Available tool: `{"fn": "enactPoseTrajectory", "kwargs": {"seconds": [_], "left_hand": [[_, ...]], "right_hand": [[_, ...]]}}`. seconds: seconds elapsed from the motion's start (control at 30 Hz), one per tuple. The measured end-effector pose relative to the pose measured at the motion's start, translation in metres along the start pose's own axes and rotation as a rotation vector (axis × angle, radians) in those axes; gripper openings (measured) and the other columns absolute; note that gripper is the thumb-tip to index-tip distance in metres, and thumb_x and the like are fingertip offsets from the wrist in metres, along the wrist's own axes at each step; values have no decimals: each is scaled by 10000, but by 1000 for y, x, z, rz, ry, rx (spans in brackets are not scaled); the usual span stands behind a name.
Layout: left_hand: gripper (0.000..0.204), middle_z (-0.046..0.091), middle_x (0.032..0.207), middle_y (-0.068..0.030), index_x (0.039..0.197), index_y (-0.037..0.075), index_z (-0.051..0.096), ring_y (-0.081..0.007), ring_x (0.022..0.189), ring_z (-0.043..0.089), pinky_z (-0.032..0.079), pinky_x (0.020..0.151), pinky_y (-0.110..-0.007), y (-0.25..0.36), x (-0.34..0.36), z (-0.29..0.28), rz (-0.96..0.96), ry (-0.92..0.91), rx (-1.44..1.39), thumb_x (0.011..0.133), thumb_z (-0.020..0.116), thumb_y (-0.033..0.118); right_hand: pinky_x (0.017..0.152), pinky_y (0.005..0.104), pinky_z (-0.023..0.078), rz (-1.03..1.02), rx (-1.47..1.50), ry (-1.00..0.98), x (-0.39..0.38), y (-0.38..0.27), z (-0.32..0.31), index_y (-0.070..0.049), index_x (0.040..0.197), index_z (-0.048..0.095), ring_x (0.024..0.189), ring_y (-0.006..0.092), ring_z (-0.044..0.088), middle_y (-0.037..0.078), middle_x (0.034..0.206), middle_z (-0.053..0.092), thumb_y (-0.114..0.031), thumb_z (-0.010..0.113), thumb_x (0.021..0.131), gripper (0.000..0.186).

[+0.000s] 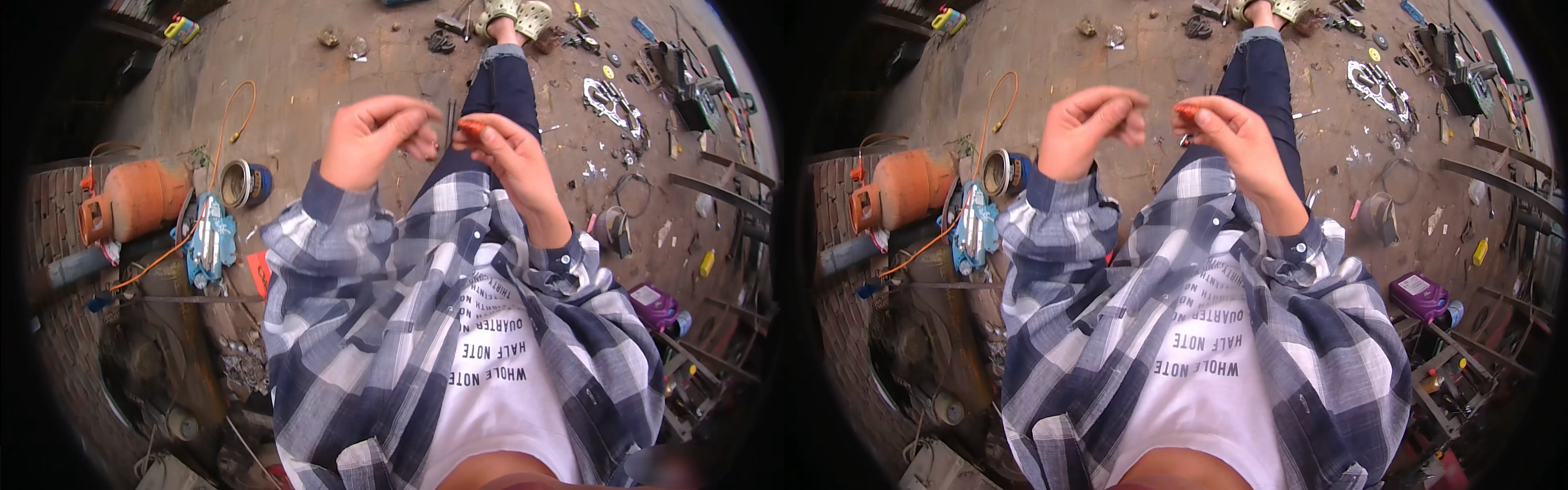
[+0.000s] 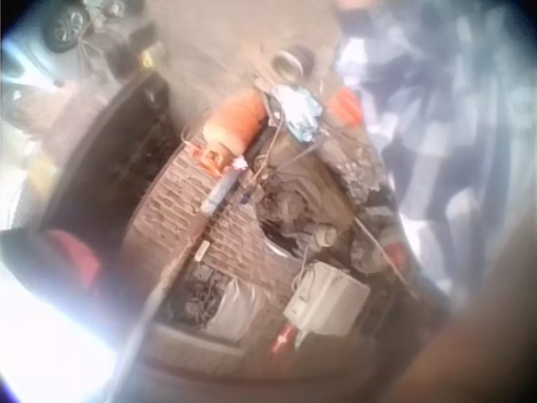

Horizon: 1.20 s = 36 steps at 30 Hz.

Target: The person winds orange wire around a small metal component using both hands. They repeatedly wrap the wire, adjust the coil, and occasionally pause to inspect the assembly. The task continues throughout the clip with the same component being handled.

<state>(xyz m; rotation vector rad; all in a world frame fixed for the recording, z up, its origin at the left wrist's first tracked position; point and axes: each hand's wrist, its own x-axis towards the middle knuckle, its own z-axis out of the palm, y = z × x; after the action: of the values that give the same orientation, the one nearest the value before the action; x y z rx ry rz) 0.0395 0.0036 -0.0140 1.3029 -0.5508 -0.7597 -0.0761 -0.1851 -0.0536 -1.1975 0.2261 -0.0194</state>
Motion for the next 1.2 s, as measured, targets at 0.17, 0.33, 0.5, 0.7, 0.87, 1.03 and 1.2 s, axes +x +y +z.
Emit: {"fn": "enactPoseTrajectory", "kwargs": {"seconds": [0.17,0.33,0.5,0.7,0.87,1.03,1.2], "left_hand": [[333,620,1119,-91,1200,15,555,-163,814,650,523,646,-261,-36,21,-24,39,210,105,887,591,126],[226,643,992,-77,1051,33,657,-119,725,603,510,571,-254,-154,32,-57,-155,223,313,846,632,125],[171,654,799,-34,997,79,689,-115,620,581,498,511,-268,-291,48,-84,-536,316,175,861,624,160],[152,665,833,-57,982,36,648,-133,620,612,501,491,-256,-418,38,-104,-815,686,-49,864,625,130],[160,645,789,-70,983,16,617,-158,620,624,510,499,-262,-441,53,-115,-744,993,-206,843,639,90],[166,622,717,-64,921,13,617,-149,571,587,496,474,-266,-452,83,-134,-702,1265,-195,804,683,110],[257,600,579,-105,717,-42,615,-215,513,555,455,501,-363,-446,115,-130,-855,1504,145,753,747,175]], "right_hand": [[738,183,459,-86,114,97,-1,-1,-16,3,1183,559,843,78,600,83,1048,645,-182,502,954,300],[730,188,453,-59,215,285,-12,-2,-48,21,1190,549,805,68,575,111,1060,638,-178,524,946,315],[715,188,442,-51,278,398,-19,4,-69,46,1195,526,803,67,560,128,1091,619,-168,513,950,325],[723,189,438,48,258,420,-7,2,-68,63,1226,495,811,71,534,135,1092,601,-142,497,952,342],[747,198,442,161,242,460,6,4,-78,46,1228,498,813,81,535,133,1099,599,-150,527,935,353],[762,208,435,240,259,473,15,6,-87,36,1218,507,821,97,533,136,1071,605,-135,554,915,351],[755,213,429,267,296,482,33,9,-93,39,1211,510,807,106,525,140,1055,609,-137,562,912,350]]}}
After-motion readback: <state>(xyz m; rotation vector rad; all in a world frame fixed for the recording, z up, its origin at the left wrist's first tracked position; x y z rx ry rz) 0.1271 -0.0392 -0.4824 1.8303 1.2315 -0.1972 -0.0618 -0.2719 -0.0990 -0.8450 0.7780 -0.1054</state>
